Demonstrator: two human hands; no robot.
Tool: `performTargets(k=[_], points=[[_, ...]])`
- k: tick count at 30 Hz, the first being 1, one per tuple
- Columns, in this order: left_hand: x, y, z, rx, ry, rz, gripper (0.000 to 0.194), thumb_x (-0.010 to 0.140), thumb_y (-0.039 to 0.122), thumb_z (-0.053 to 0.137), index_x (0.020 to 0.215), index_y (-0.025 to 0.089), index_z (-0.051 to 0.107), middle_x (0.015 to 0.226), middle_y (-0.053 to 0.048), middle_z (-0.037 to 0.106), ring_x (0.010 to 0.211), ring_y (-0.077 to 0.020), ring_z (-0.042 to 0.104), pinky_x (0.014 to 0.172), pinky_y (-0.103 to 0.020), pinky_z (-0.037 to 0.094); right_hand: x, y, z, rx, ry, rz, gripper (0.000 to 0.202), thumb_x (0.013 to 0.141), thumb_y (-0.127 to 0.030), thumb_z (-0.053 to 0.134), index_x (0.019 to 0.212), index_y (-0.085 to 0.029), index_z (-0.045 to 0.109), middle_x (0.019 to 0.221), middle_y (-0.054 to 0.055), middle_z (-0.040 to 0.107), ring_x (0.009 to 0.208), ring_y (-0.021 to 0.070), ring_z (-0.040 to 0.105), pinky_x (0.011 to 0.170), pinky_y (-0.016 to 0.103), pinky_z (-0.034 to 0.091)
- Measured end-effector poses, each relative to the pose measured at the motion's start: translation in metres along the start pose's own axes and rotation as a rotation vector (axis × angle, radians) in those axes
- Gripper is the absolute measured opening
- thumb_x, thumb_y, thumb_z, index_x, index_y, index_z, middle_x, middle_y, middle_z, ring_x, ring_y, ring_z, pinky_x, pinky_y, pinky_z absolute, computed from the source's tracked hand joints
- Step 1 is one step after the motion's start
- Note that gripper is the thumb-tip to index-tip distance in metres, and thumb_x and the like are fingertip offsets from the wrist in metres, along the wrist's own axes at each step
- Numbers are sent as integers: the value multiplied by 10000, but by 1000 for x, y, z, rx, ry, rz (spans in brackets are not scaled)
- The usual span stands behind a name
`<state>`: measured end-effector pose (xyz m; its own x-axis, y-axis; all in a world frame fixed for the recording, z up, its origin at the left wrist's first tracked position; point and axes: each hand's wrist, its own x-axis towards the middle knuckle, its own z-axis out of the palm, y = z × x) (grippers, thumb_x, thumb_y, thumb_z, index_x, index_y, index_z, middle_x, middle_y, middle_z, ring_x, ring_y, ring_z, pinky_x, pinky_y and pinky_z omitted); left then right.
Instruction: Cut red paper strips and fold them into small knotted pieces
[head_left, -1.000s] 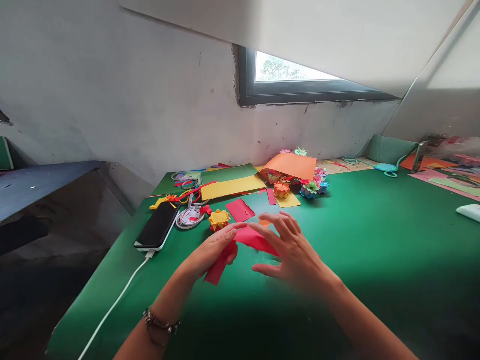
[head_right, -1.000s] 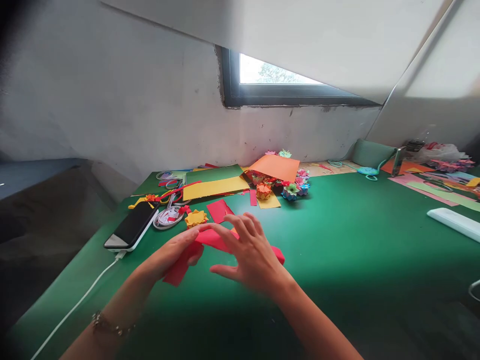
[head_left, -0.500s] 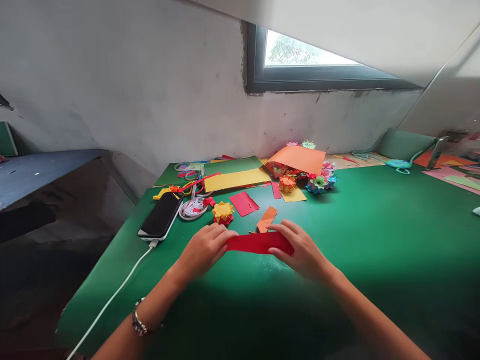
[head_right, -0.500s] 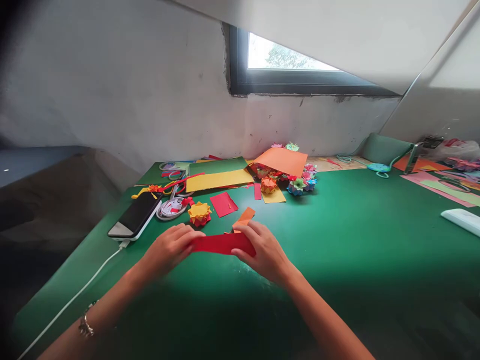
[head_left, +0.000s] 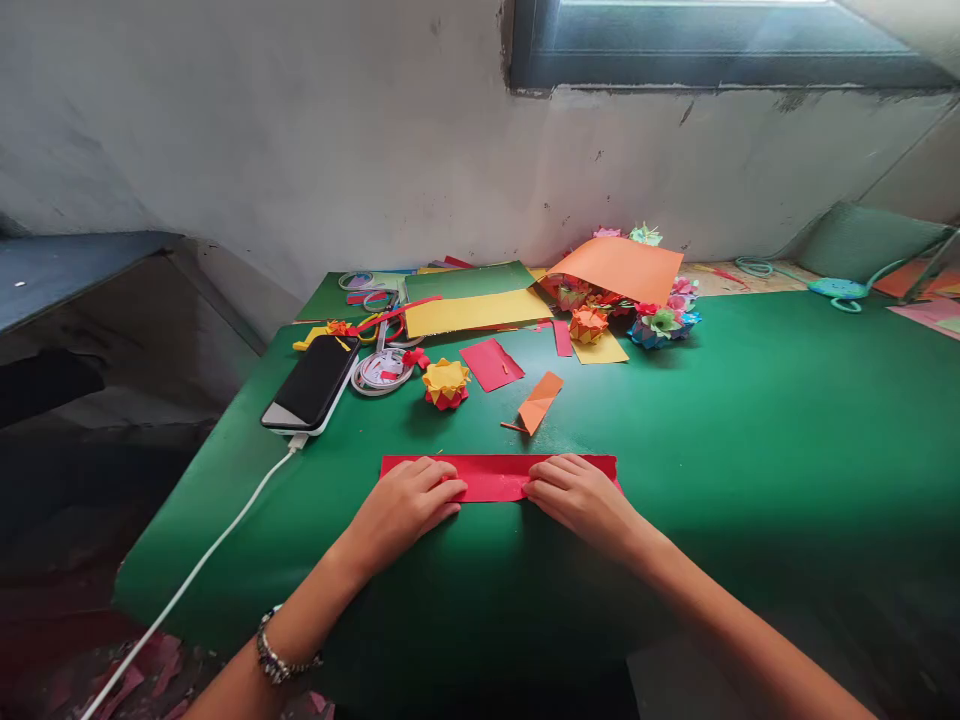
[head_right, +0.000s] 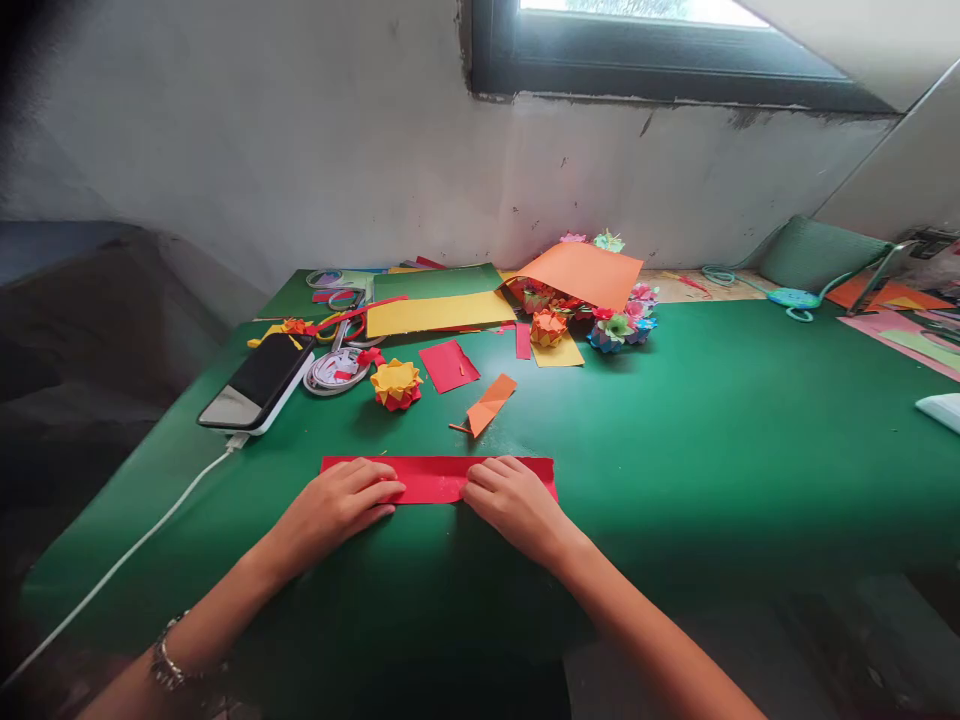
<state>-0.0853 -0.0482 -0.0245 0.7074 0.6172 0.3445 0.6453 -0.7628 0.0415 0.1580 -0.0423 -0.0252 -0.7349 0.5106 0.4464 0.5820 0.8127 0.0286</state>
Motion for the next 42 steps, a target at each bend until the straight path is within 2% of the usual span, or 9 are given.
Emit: performTargets(k=[3,7,12,16,22,28,33,42], points=[[7,7,4,-122,-65,-122,140,802,272,537,906,192,587,895,-17,630,809,-155,550,693,-276,437,-1,2,2,82,9,50,344,911,-246,324,719,-173,600,691,16,628,625,116,542,579,237,368],[24,23,9,-203,-158,-281,336,715,398,617,987,204,580,975,-39,601,848,-188,525,695,-313,436,-3,3,4,229,48,144,274,881,-288,407,745,-188,622,721,16,644,659,116,557,615,238,399],[40,33,14,-287,-172,-313,130,805,297,528,863,221,616,901,-2,619,803,-161,520,656,-285,410,-5,5,5,431,30,249,182,830,-256,508,705,-183,618,709,18,634,660,121,552,611,244,423],[41,32,16,-337,-136,-337,155,828,278,495,782,197,619,852,-1,633,764,-144,521,651,-271,393,-7,6,5,448,15,284,195,834,-249,497,696,-173,612,714,35,630,655,129,541,599,246,436],[43,32,16,-271,-189,-405,194,835,282,481,713,167,578,753,-6,622,705,-146,524,622,-277,363,-7,6,6,362,7,335,290,861,-308,440,666,-162,596,678,38,619,632,130,513,591,248,418],[48,29,18,-125,-258,-335,259,854,338,436,712,155,552,691,-11,591,660,-155,526,569,-276,320,-7,4,4,171,4,366,324,862,-336,437,611,-175,566,628,8,602,608,130,497,626,267,359],[51,25,18,-84,-288,-311,288,850,369,436,700,154,555,677,-12,589,652,-154,535,561,-270,301,-8,3,2,77,47,329,336,868,-329,427,598,-175,553,601,0,588,585,126,478,667,277,339],[57,21,15,-48,-369,-237,289,850,381,430,727,161,570,690,-14,591,626,-153,542,528,-265,279,-25,14,-5,374,55,336,212,857,-260,470,691,-184,576,727,2,654,711,120,581,740,286,380]])
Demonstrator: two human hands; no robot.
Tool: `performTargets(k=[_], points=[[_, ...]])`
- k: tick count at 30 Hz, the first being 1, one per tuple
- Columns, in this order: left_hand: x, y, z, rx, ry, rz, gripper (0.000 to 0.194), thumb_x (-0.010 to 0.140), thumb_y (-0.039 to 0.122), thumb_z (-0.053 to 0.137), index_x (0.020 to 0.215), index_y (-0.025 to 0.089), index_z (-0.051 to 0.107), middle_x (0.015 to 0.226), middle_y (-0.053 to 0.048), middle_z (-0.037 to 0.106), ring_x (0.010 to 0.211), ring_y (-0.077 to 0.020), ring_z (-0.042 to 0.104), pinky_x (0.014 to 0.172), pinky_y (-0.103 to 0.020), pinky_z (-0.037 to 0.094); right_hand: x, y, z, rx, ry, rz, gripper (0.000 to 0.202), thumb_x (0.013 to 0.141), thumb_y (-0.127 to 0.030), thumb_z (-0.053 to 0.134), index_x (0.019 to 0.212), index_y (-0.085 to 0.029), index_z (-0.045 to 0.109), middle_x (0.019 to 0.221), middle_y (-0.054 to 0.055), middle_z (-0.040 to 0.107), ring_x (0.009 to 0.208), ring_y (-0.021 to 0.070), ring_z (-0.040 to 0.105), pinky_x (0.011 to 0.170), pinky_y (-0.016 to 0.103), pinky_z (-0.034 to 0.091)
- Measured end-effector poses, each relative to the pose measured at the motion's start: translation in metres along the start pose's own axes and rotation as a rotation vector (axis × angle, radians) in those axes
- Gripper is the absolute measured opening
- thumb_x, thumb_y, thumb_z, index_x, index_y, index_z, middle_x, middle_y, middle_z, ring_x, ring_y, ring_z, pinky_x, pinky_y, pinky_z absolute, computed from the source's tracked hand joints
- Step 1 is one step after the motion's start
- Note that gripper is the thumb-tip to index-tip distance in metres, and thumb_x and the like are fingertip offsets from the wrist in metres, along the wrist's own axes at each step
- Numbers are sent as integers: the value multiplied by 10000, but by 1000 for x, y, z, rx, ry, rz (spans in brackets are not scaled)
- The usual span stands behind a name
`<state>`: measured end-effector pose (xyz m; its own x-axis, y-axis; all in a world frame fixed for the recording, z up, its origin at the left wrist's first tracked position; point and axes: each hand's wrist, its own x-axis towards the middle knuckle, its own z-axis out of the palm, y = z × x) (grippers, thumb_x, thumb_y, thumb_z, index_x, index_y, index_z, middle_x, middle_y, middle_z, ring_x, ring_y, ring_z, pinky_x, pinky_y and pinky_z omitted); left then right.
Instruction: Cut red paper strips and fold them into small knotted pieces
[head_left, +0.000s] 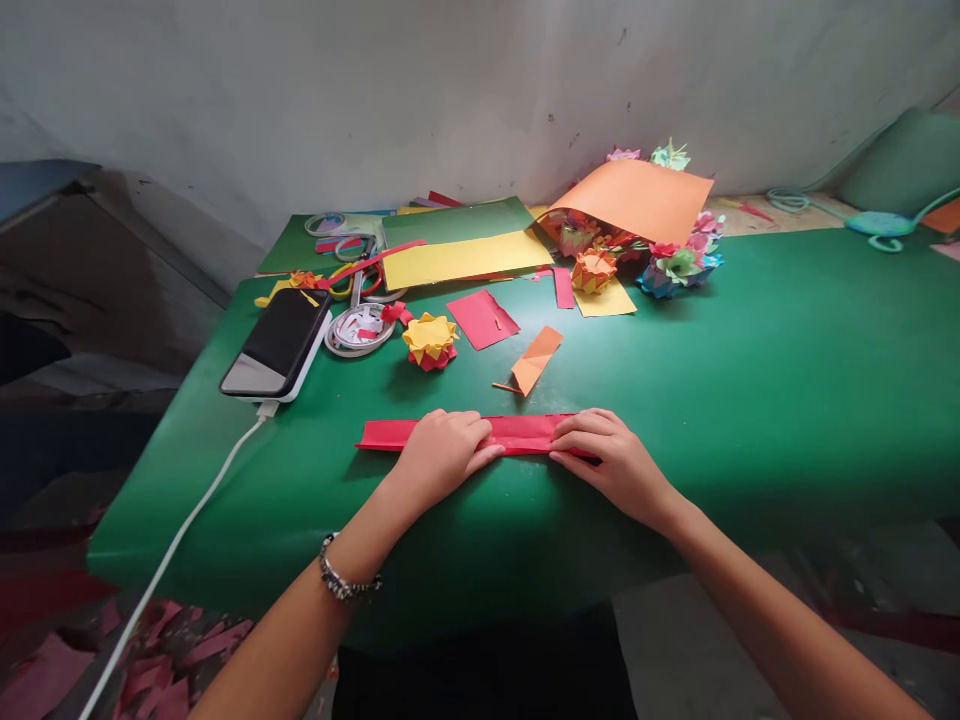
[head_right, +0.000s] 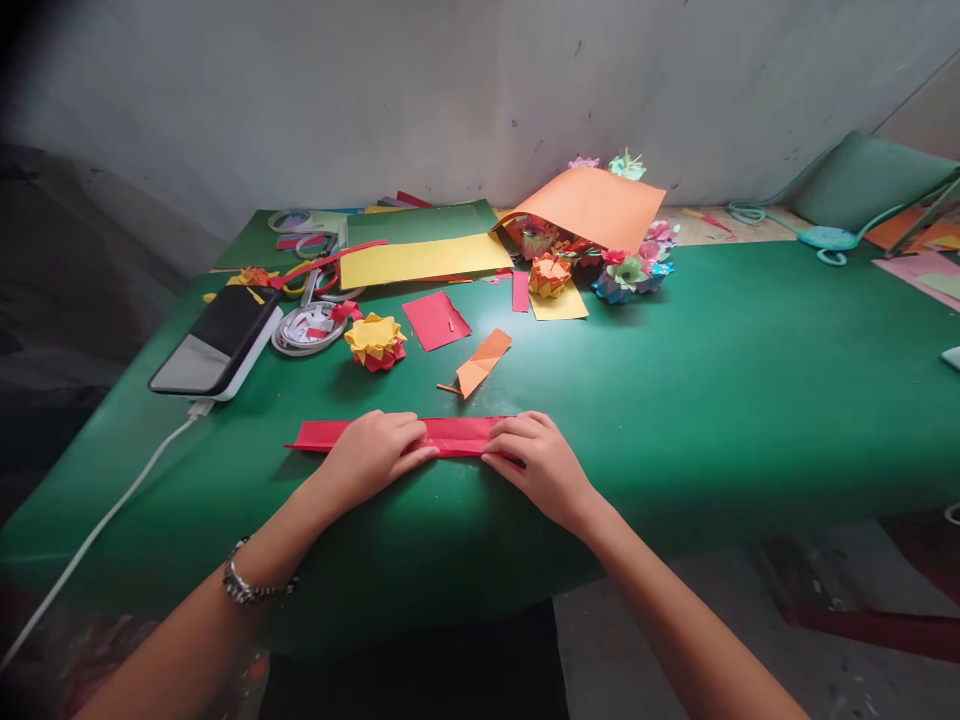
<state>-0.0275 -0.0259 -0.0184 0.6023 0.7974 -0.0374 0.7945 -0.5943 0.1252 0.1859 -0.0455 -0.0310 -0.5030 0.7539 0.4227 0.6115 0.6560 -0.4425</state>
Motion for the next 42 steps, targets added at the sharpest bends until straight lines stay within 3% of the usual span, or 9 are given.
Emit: performTargets(k=[7,12,16,19,24,28,32,35,42], points=[[-2,2,-3,35,-33,7,293,866,372,394,742,163,558,703,-19,584,647,-165,554,528,-276,289,-4,6,-3,-60,-15,122,282,842,-345,471,629,-189,572,653,32,597,616,141,504,586,280,405],[5,17,-4,84,-4,35,294,855,406,401,783,152,530,764,-45,574,720,-192,557,553,-286,311,-4,5,2,-124,18,106,294,854,-349,449,641,-191,576,644,28,588,605,137,468,584,277,380],[12,25,3,39,59,144,230,886,318,365,804,166,516,776,-22,575,712,-160,548,577,-276,317,-3,3,3,-126,40,94,301,861,-328,441,633,-182,573,629,25,582,601,131,455,578,268,377],[9,23,4,26,38,163,224,888,277,368,772,161,521,731,-11,583,673,-148,544,582,-274,319,-4,1,2,-88,35,55,260,848,-310,472,654,-176,581,651,25,601,625,130,485,585,267,387],[-8,10,-8,11,-42,74,189,867,266,416,762,161,533,736,-10,590,652,-147,536,566,-267,323,2,-4,8,24,13,-16,201,849,-247,473,712,-177,602,734,40,627,703,134,552,639,267,445],[-18,-3,-14,-12,-65,5,172,857,251,435,751,167,541,716,-6,577,657,-148,528,565,-258,333,11,-9,19,66,-4,10,218,850,-243,464,694,-174,598,740,47,614,705,136,548,632,262,464],[-22,-9,-8,-74,-18,-19,187,865,271,413,781,167,544,758,-16,577,688,-149,527,587,-256,360,16,-12,25,33,-23,83,215,832,-253,490,656,-170,580,720,47,593,686,145,521,603,268,453],[-21,-6,-2,3,16,-42,240,878,289,375,768,161,547,750,-33,574,718,-177,537,598,-282,363,16,-14,26,-7,-18,146,174,813,-233,519,662,-168,579,716,44,590,672,147,509,597,269,443],[-15,-6,-2,10,-19,-57,266,872,328,392,740,155,546,728,-31,582,706,-178,546,577,-281,335,19,-20,31,-79,9,234,200,778,-227,560,588,-173,526,659,27,570,622,144,489,566,265,414]])
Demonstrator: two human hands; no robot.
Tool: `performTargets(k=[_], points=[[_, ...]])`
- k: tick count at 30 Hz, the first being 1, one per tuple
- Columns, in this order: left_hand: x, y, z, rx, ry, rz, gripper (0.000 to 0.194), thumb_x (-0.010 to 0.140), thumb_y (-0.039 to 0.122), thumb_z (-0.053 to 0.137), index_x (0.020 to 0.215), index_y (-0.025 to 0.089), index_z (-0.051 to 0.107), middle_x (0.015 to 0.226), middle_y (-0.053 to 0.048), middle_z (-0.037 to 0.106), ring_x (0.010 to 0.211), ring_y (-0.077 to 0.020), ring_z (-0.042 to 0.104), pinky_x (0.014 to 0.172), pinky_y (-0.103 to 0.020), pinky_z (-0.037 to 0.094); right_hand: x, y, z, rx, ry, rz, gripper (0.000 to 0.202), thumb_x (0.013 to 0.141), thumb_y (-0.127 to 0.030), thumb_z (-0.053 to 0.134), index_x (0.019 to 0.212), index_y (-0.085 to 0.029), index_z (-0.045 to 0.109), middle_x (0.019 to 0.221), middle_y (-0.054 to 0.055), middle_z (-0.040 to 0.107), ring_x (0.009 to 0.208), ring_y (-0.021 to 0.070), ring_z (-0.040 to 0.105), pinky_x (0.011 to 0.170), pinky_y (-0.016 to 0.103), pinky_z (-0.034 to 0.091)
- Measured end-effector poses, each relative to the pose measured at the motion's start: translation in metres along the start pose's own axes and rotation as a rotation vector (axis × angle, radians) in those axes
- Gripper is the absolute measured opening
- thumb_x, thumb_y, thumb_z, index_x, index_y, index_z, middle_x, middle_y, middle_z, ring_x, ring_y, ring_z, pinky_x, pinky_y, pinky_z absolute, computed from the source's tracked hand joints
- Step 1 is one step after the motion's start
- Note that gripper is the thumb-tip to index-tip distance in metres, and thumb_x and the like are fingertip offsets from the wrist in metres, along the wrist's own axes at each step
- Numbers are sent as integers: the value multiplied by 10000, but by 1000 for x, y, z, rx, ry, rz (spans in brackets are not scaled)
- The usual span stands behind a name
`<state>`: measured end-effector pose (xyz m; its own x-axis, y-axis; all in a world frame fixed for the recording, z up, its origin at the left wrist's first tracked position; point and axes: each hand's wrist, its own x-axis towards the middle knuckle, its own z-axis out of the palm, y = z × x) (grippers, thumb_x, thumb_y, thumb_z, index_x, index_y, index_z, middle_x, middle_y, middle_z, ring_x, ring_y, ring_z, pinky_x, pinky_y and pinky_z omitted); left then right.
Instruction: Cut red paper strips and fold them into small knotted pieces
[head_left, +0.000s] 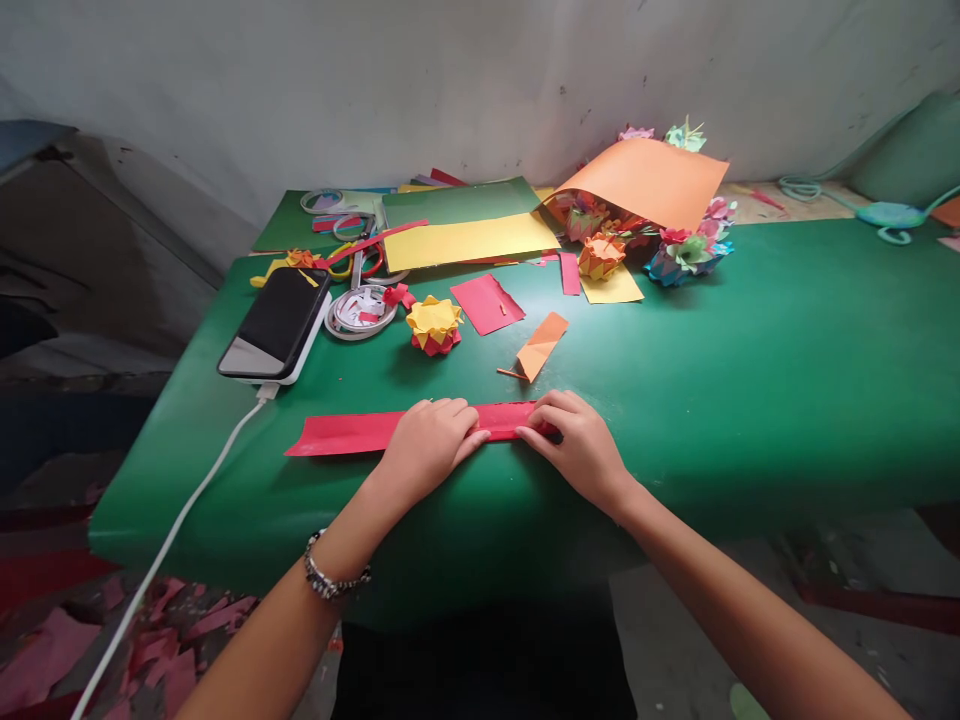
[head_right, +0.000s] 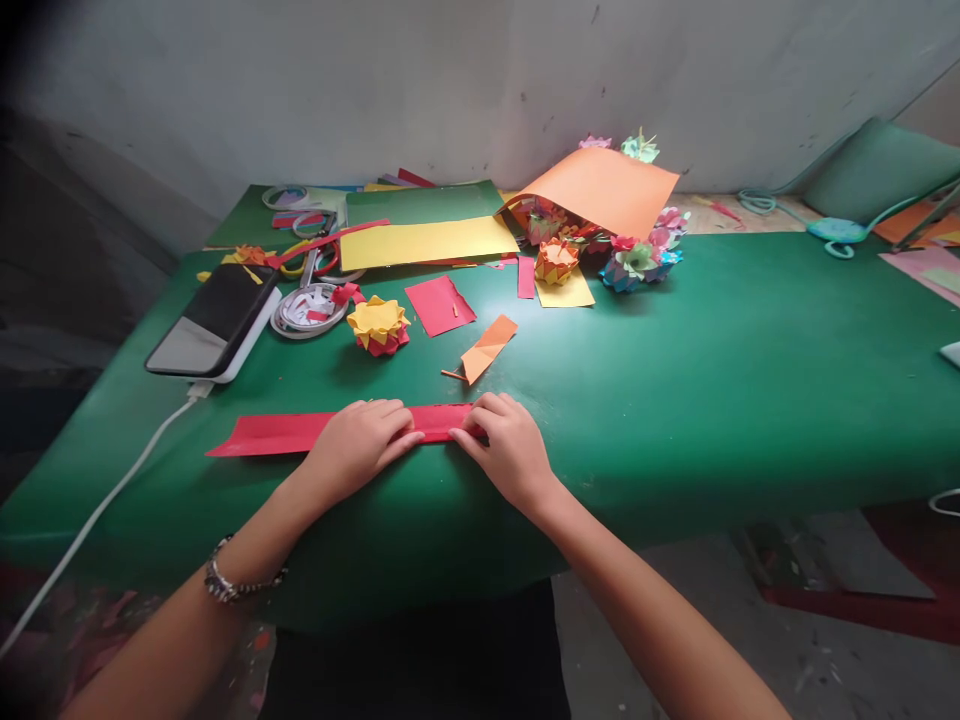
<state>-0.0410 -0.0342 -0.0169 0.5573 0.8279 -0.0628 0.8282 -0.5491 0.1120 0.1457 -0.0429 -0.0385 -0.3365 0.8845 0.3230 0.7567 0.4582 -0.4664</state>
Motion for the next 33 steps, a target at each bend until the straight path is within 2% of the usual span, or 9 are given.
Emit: performTargets(k=[10,22,29,33], points=[[5,-2,-7,-63,-93,-30,287,851,370,428,680,158,523,685,-15,570,642,-162,526,538,-272,272,0,-1,0,-74,29,40,256,784,-272,551,555,-181,480,621,20,525,597,140,450,553,264,371],[6,-1,-12,-104,-126,-78,290,837,381,448,650,167,507,661,-9,571,609,-146,511,508,-257,238,-2,-9,0,-47,35,129,233,752,-205,555,559,-183,424,656,14,504,638,144,454,585,261,373],[7,-1,-11,-112,-130,-111,296,827,396,459,645,169,511,644,-4,569,589,-145,505,497,-254,229,-8,-12,2,-243,137,242,221,733,-244,581,555,-181,466,750,38,563,695,174,466,638,304,353],[8,0,-12,-107,-140,-114,298,824,397,465,642,167,517,639,-6,566,584,-146,504,493,-253,228,-11,-14,3,-271,156,268,201,732,-251,582,572,-183,481,755,35,561,691,172,463,636,301,353]])
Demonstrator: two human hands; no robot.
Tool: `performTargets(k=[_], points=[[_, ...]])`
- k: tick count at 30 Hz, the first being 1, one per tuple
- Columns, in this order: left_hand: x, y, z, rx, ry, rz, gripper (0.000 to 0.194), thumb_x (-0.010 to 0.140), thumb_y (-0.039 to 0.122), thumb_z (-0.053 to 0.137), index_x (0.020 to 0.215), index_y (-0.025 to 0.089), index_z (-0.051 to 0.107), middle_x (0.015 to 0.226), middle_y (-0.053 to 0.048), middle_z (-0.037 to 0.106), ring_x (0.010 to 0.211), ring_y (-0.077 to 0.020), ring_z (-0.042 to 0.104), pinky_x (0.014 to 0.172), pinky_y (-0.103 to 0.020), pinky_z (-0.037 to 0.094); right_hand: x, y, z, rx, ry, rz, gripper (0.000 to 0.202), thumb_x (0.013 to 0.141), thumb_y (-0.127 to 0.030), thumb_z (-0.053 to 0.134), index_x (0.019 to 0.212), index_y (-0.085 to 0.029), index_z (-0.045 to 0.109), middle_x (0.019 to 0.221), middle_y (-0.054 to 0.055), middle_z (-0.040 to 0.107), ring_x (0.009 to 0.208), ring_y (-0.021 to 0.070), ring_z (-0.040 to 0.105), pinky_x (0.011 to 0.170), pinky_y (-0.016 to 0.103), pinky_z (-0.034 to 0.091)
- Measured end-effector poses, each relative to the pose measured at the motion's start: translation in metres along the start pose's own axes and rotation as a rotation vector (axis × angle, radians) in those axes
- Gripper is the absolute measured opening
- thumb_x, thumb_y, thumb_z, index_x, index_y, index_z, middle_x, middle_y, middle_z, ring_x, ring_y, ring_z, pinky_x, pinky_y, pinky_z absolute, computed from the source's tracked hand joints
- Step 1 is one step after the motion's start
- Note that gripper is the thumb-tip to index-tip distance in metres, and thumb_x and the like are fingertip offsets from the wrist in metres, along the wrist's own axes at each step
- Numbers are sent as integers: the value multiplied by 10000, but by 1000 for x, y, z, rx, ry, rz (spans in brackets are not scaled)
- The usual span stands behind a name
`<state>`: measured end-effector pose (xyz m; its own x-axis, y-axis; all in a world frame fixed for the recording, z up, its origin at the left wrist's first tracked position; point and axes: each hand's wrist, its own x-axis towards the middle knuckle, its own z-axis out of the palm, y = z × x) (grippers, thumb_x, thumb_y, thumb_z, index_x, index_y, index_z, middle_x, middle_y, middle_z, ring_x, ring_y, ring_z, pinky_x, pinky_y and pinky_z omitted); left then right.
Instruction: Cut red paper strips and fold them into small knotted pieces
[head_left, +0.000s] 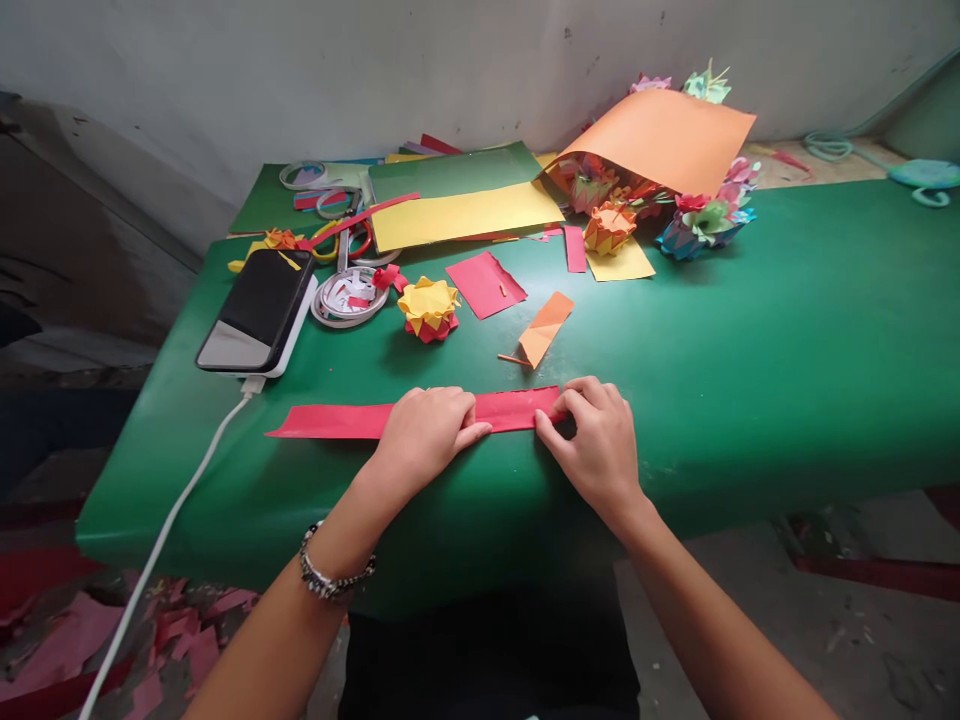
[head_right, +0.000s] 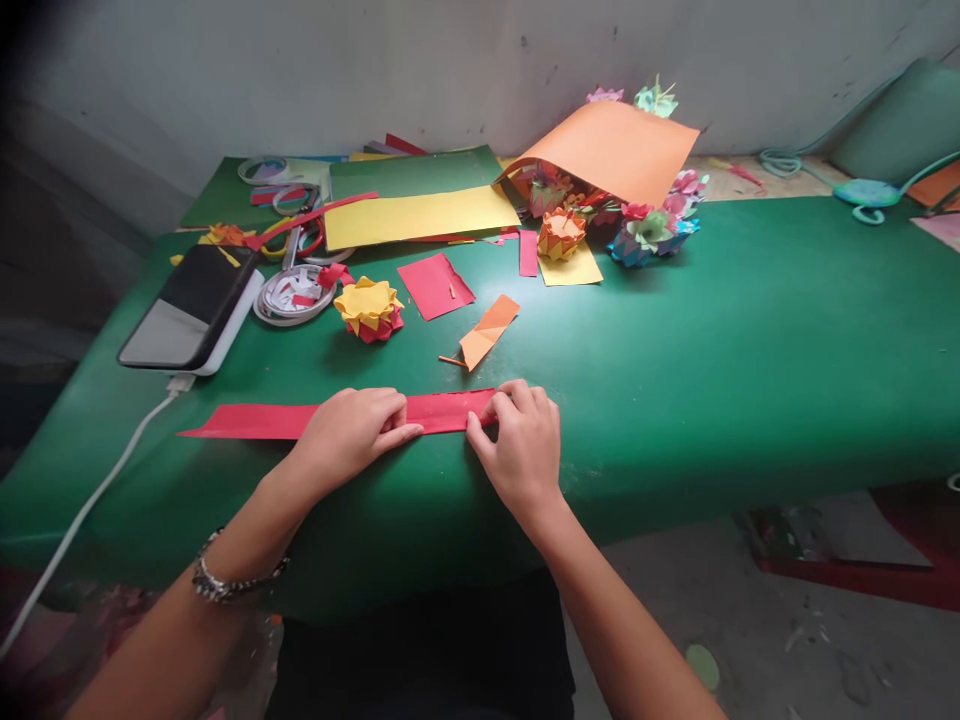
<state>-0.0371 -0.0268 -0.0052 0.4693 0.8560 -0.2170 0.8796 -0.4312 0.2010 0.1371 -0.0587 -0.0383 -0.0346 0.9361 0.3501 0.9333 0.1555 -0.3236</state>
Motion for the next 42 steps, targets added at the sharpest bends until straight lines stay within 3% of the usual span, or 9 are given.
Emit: performTargets(k=[8,15,27,29,31,33,37,42], points=[[-3,-2,1,-30,4,-94,342,800,461,474,619,174,519,634,-2,580,549,-142,488,472,-250,206,1,1,-1,7,-19,25,215,759,-264,565,584,-183,469,772,41,553,696,175,459,634,302,353],[-7,-10,9,89,78,-62,415,826,495,394,616,167,537,614,-22,566,548,-153,481,493,-260,218,0,-4,0,-21,-9,74,233,758,-283,564,577,-191,450,706,31,518,675,175,429,625,302,343],[-6,-13,8,40,81,-39,424,814,501,415,576,168,523,573,-6,553,518,-134,461,493,-257,224,-5,10,-6,-129,33,118,189,778,-238,491,597,-201,453,710,46,519,667,185,424,596,309,320],[-5,-12,7,41,74,-35,418,814,496,419,572,171,519,573,-7,558,519,-135,467,491,-258,225,-6,12,-9,-113,103,84,148,787,-216,480,640,-203,477,707,48,531,669,190,453,611,321,349],[-5,-11,6,42,71,-36,415,814,495,419,574,173,523,576,-11,565,523,-140,477,489,-261,225,-8,11,-13,-100,252,28,109,796,-167,453,714,-206,514,723,53,556,694,195,500,669,349,388],[-5,-9,7,41,79,-44,411,816,492,416,584,174,535,586,-17,576,527,-147,489,482,-265,218,-10,6,-15,-81,341,-116,153,796,-120,439,821,-217,555,785,55,597,749,192,548,752,368,407],[-6,-2,11,51,116,-74,436,835,500,365,621,176,565,594,-31,595,527,-164,512,473,-278,199,-15,-7,-10,-34,150,-555,271,809,-101,451,996,-239,590,934,32,650,894,161,576,843,315,401],[-6,-1,15,60,131,-58,457,843,506,337,645,177,585,600,-34,604,549,-172,527,490,-282,213,-19,-12,1,-96,15,-523,261,856,-203,431,1045,-142,600,999,69,656,923,188,563,852,343,385]])
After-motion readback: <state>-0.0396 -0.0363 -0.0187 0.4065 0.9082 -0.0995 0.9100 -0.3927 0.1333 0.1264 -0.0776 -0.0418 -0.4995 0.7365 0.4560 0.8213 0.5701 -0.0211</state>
